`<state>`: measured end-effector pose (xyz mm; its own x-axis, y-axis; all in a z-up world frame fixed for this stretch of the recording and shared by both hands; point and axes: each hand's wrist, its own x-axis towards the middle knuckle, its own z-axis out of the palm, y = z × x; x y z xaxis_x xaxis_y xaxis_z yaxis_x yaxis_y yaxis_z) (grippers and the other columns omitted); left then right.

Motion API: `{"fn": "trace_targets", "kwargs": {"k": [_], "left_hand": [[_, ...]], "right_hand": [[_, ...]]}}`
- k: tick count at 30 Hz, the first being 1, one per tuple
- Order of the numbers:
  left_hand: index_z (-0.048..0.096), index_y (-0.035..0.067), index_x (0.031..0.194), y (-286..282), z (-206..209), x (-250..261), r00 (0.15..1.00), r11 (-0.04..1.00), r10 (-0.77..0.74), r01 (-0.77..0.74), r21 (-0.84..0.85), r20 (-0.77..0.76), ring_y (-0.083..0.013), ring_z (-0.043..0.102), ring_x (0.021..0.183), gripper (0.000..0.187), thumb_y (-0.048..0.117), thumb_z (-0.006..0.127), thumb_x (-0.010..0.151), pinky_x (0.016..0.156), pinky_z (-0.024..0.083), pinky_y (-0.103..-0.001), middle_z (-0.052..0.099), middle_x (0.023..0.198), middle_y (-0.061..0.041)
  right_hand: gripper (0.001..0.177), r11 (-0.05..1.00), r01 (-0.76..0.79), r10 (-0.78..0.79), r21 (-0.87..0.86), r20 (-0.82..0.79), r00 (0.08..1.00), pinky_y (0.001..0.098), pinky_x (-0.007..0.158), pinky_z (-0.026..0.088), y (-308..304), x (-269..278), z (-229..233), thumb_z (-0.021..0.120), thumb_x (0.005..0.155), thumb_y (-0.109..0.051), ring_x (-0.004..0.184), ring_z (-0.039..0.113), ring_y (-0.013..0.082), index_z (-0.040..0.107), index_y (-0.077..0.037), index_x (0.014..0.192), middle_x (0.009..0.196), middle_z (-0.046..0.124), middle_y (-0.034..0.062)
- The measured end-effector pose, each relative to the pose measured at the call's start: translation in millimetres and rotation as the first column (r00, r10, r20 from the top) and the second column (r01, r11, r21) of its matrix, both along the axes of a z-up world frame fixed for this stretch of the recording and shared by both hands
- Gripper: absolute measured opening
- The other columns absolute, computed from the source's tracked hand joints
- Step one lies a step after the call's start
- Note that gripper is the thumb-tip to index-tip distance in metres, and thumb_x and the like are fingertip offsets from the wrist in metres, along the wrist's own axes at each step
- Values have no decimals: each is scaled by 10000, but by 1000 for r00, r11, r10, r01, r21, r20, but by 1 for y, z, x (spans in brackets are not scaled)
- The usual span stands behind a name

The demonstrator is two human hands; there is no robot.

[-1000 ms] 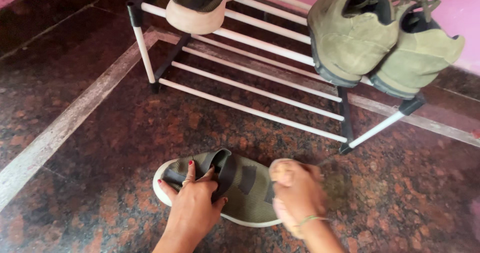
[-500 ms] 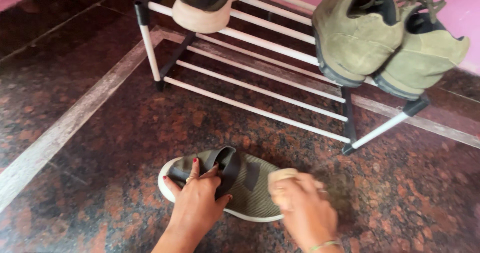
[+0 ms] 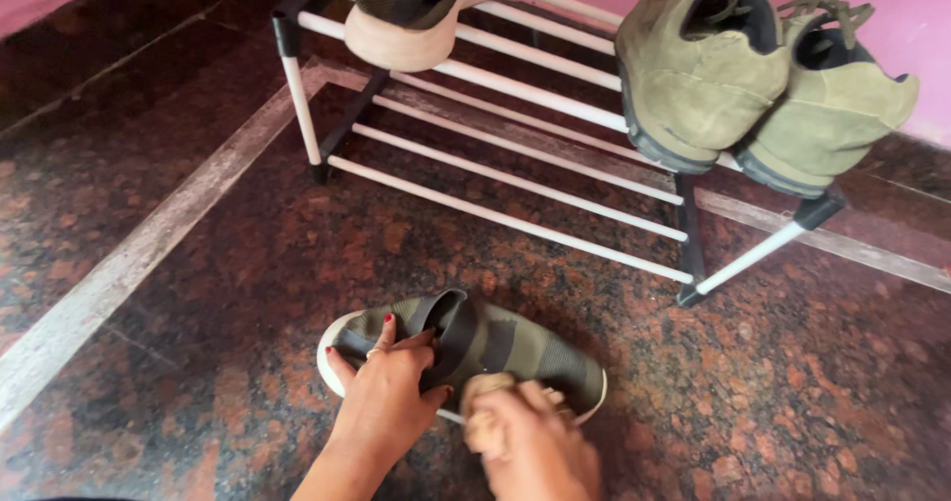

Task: The person sits on the floor and wipes a pair of dark slip-on shoes with a cloth, then places them on a shoe rack. They then pick up a pair of green lace-up shoes and wipe them with the same cloth.

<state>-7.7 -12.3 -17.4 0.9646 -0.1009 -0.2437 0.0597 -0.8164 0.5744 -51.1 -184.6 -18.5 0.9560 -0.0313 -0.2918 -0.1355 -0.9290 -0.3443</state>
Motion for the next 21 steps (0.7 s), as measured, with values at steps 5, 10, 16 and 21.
{"fn": "trace_targets", "kwargs": {"k": [5, 10, 16, 21], "left_hand": [[761, 213, 1013, 7, 25, -2, 979, 999, -45, 43, 15, 200, -296, 261, 1519, 347, 300, 889, 703, 1114, 119, -810, 432, 1501, 35], [693, 287, 1171, 19, 44, 4, 989, 976, -54, 82, 202, -141, -387, 115, 1550, 639, 436, 992, 626, 1144, 180, -723, 148, 1666, -33], [316, 371, 1500, 28, 9, 1, 956, 942, -190, 242, 231, -225, -382, 452, 1365, 1171, 342, 993, 545, 1068, 439, -573, 442, 1400, -98], [131, 341, 1565, 25, 5, 0, 975, 960, -175, 200, 197, -140, -371, 526, 1284, 1318, 296, 963, 544, 1029, 467, -557, 510, 1330, -85]], "right_hand": [[392, 975, 164, -168, -153, -12, 986, 456, 908, 585, -53, 23, 26, 742, 796, -271, 1071, 715, 306, 700, -430, 1152, 1217, 666, -66], [462, 966, 183, -178, -182, 42, 983, 456, 903, 579, -74, 39, 13, 795, 754, -311, 1090, 685, 322, 698, -412, 1194, 1199, 682, -10], [471, 949, 315, -311, -31, 87, 946, 423, 912, 565, -53, 39, 14, 781, 728, -243, 1099, 684, 280, 705, -355, 1179, 1164, 683, -4], [405, 979, 160, -170, 130, 75, 983, 403, 943, 557, 4, 3, 13, 777, 715, -165, 1066, 711, 246, 728, -341, 1076, 1105, 674, -28]]}}
